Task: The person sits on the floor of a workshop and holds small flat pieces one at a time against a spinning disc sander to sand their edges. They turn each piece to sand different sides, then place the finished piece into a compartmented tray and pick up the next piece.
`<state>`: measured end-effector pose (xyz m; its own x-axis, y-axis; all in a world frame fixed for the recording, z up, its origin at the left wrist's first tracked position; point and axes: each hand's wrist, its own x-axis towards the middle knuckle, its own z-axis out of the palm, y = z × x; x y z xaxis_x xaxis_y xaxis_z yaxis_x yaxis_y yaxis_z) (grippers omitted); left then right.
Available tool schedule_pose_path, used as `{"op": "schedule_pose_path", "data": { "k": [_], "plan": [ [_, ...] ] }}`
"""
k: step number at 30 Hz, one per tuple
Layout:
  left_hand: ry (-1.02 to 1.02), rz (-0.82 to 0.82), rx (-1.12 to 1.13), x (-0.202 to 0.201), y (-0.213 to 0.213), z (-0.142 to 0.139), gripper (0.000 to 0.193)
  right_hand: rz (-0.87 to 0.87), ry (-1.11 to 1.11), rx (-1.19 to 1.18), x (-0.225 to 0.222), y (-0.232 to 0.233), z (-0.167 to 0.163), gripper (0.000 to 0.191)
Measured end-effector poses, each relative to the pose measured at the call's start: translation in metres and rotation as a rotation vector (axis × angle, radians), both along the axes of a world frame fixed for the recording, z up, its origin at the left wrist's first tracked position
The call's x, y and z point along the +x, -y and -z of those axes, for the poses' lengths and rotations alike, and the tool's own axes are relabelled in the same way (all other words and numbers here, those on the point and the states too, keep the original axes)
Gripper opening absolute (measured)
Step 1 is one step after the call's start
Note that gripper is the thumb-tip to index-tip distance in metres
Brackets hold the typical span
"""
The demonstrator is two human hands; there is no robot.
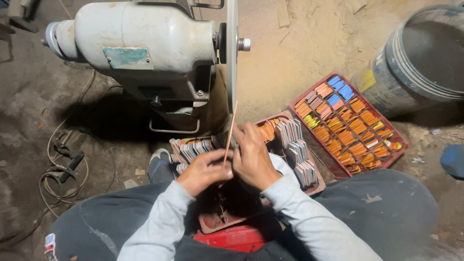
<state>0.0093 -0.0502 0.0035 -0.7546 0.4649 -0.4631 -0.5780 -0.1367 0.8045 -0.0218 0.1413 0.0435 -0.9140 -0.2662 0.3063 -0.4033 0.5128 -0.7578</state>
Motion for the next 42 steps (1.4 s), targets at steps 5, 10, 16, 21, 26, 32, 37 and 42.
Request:
{"op": "schedule_pose_path", "data": {
  "k": [5,10,16,21,26,32,37,42],
  "plan": [
    [-0.606,0.105,-0.83,0.013,0.004,-0.008,0.047,-0.4,0.221,-0.134,-0.008,-0.046,0.001,0.047],
    [-0.796,-0.048,-0.877,-0.009,-0.013,-0.012,0.052,-0.276,0.297,-0.117,-0.03,-0.058,-0.006,0.041],
    [-0.326,-0.136,-0.209,-0.064,-0.041,-0.003,0.054,-0.081,0.103,-0.071,-0.076,-0.047,-0.014,0.044],
    [-0.18,-0.145,-0.037,-0.112,-0.048,-0.011,0.043,-0.064,0.031,-0.036,-0.122,-0.035,-0.011,0.056],
    [-0.213,-0.103,-0.011,-0.117,-0.046,-0.014,0.033,-0.002,-0.014,-0.001,-0.123,-0.026,-0.008,0.056],
    [-0.107,-0.025,0.002,-0.056,-0.037,-0.007,0.032,-0.026,0.034,0.014,-0.06,-0.028,0.0,0.054],
    [-0.451,0.092,-0.662,0.009,-0.057,-0.002,0.036,-0.453,0.311,-0.054,-0.021,-0.068,0.001,0.059],
    [-0.674,0.191,-0.668,0.025,-0.09,-0.014,0.047,-0.261,0.559,0.316,-0.009,-0.07,-0.005,0.039]
  ]
}}
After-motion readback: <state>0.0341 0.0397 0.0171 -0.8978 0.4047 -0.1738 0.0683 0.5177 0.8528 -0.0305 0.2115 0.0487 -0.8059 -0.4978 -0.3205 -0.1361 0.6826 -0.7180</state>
